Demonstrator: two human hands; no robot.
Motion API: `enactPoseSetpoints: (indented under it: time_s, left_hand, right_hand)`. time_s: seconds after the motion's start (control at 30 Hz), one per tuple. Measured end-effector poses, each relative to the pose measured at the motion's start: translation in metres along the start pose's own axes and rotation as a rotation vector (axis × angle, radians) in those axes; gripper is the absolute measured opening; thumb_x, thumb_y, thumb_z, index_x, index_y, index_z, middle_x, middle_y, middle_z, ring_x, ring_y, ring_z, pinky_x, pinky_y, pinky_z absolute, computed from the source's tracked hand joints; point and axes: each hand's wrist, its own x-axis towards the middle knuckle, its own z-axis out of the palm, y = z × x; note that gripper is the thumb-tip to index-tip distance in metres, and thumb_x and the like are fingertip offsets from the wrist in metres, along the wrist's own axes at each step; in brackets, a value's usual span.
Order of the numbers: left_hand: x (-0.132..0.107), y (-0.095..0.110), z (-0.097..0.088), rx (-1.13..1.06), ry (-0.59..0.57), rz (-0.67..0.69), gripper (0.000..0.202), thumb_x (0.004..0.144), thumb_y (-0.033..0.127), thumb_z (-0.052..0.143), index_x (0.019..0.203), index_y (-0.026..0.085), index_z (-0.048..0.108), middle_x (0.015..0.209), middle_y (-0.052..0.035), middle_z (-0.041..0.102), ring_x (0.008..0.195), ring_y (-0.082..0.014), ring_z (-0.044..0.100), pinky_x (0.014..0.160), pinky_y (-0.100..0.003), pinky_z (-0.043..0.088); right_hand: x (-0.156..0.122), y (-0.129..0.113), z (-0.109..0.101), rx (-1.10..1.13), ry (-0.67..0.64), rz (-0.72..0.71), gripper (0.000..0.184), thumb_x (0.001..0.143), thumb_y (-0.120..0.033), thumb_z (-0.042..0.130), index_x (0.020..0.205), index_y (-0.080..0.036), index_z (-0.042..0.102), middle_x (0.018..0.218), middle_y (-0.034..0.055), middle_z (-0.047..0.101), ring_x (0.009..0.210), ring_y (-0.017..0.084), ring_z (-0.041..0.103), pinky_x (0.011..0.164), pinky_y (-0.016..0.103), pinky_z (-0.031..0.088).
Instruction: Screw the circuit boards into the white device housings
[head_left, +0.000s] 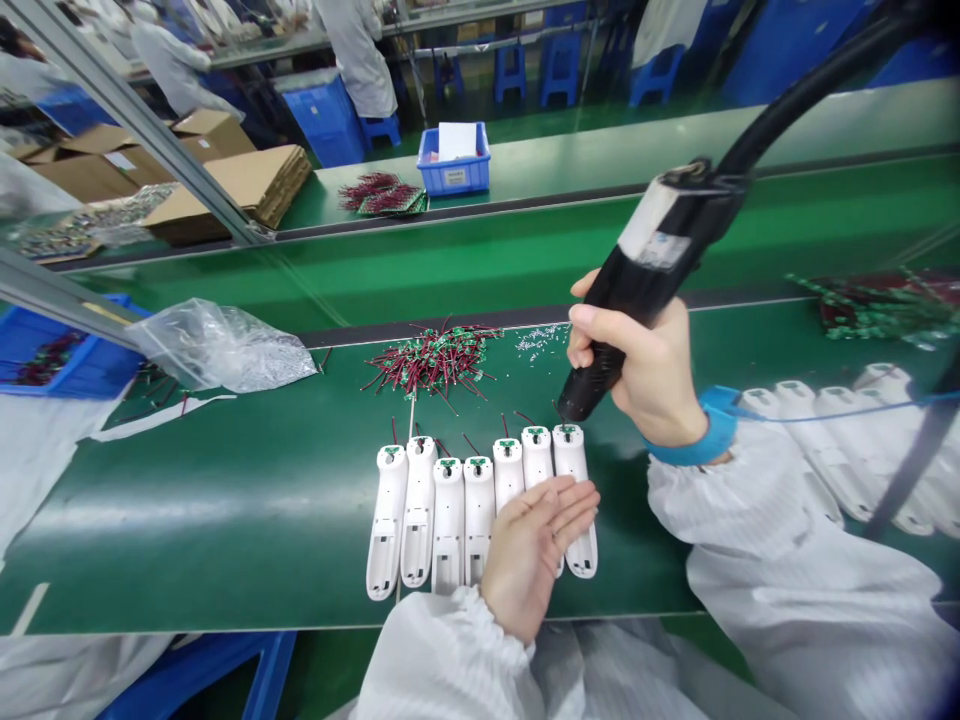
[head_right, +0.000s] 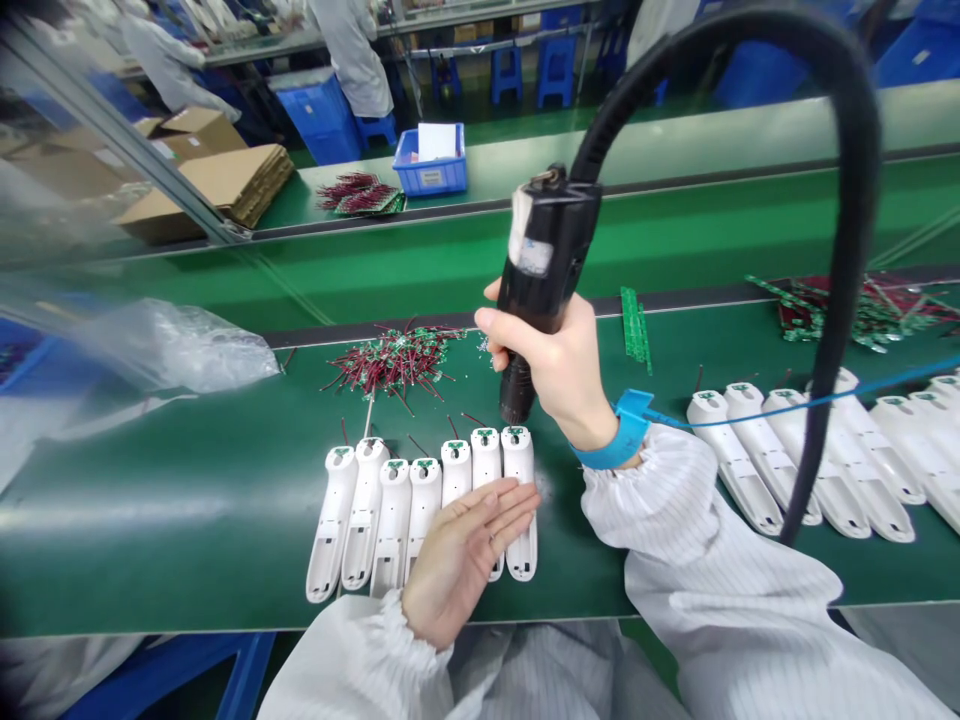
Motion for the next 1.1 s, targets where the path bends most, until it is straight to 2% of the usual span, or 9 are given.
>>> enactPoseSetpoints:
  time_s: [0.13,0.27,0.33,0.4,0.53,0.7,0.93,1.03,1.1]
  left_hand:
    - [-0.002,0.005,0.001,0.066,-0.010,0.024,0.020,0.081,0.017,0.069,0.096,0.004,0.068,0.098,-0.0194,0.075,0.095,-0.0266,0.072,0.093,-0.038,0.053]
    - [-0.004,0.010,0.003,0.245,-0.053,0.064,0.029,0.075,0.034,0.077,0.085,0.008,0.069,0.083,-0.0136,0.076,0.072,-0.0194,0.072,0.067,-0.028,0.055]
    - [-0.004,0.013,0.005,0.408,-0.085,0.117,0.029,0.073,0.038,0.077,0.075,0.010,0.068,0.069,-0.0091,0.074,0.051,-0.0120,0.061,0.050,-0.023,0.047]
    - [-0.004,0.015,0.006,0.555,-0.073,0.205,0.027,0.070,0.036,0.078,0.065,0.013,0.066,0.052,-0.0014,0.065,0.041,-0.0065,0.045,0.043,-0.020,0.035]
    - [-0.005,0.020,0.009,0.675,-0.028,0.318,0.021,0.068,0.032,0.077,0.061,0.015,0.066,0.041,0.0073,0.045,0.042,-0.0062,0.035,0.045,-0.022,0.028]
    - [-0.008,0.023,0.010,0.762,-0.043,0.320,0.018,0.071,0.031,0.072,0.062,0.016,0.068,0.042,0.0079,0.040,0.044,-0.0075,0.032,0.046,-0.024,0.025]
    - [-0.007,0.021,0.008,0.864,-0.037,0.478,0.030,0.072,0.032,0.076,0.054,0.016,0.057,0.046,0.0085,0.034,0.048,-0.0070,0.028,0.049,-0.025,0.023]
    - [-0.006,0.025,0.009,0.791,-0.013,0.494,0.023,0.070,0.027,0.078,0.060,0.016,0.062,0.044,0.0095,0.034,0.046,-0.0060,0.028,0.048,-0.023,0.023]
    - [-0.007,0.032,0.010,0.608,-0.017,0.401,0.013,0.075,0.026,0.075,0.077,0.015,0.069,0.042,0.0104,0.036,0.042,-0.0050,0.028,0.044,-0.020,0.023]
  right_hand:
    - [-0.006,-0.020,-0.002,0.129,-0.030,-0.034,0.013,0.071,-0.017,0.069,0.082,-0.018,0.064,0.051,-0.0043,0.054,0.041,0.009,0.046,0.042,0.026,0.037]
    - [-0.015,-0.043,0.001,0.174,-0.021,-0.022,0.013,0.068,-0.015,0.065,0.080,-0.017,0.063,0.048,-0.0053,0.051,0.037,0.008,0.042,0.038,0.024,0.033]
    - [-0.020,-0.051,0.004,0.189,-0.037,0.021,0.012,0.066,-0.015,0.062,0.079,-0.017,0.063,0.046,-0.0058,0.049,0.035,0.007,0.040,0.037,0.023,0.032]
    - [-0.023,-0.056,0.005,0.210,-0.072,0.066,0.012,0.066,-0.014,0.060,0.077,-0.017,0.063,0.045,-0.0060,0.048,0.034,0.006,0.039,0.036,0.022,0.031]
    - [-0.024,-0.060,0.006,0.254,-0.108,0.122,0.012,0.067,-0.013,0.058,0.076,-0.016,0.064,0.045,-0.0059,0.047,0.033,0.005,0.038,0.035,0.021,0.031]
    - [-0.023,-0.059,0.006,0.278,-0.093,0.144,0.012,0.066,-0.013,0.057,0.075,-0.015,0.063,0.044,-0.0060,0.046,0.033,0.004,0.038,0.034,0.020,0.031]
    - [-0.024,-0.062,0.009,0.291,-0.103,0.157,0.013,0.063,-0.010,0.056,0.072,-0.015,0.064,0.044,-0.0060,0.046,0.032,0.005,0.038,0.033,0.020,0.031]
    - [-0.026,-0.059,0.012,0.260,-0.123,0.129,0.013,0.064,-0.011,0.058,0.074,-0.016,0.064,0.044,-0.0055,0.048,0.032,0.006,0.039,0.033,0.021,0.031]
    - [-0.026,-0.052,0.015,0.212,-0.141,0.073,0.013,0.066,-0.011,0.062,0.078,-0.017,0.065,0.045,-0.0054,0.050,0.033,0.007,0.041,0.034,0.023,0.032]
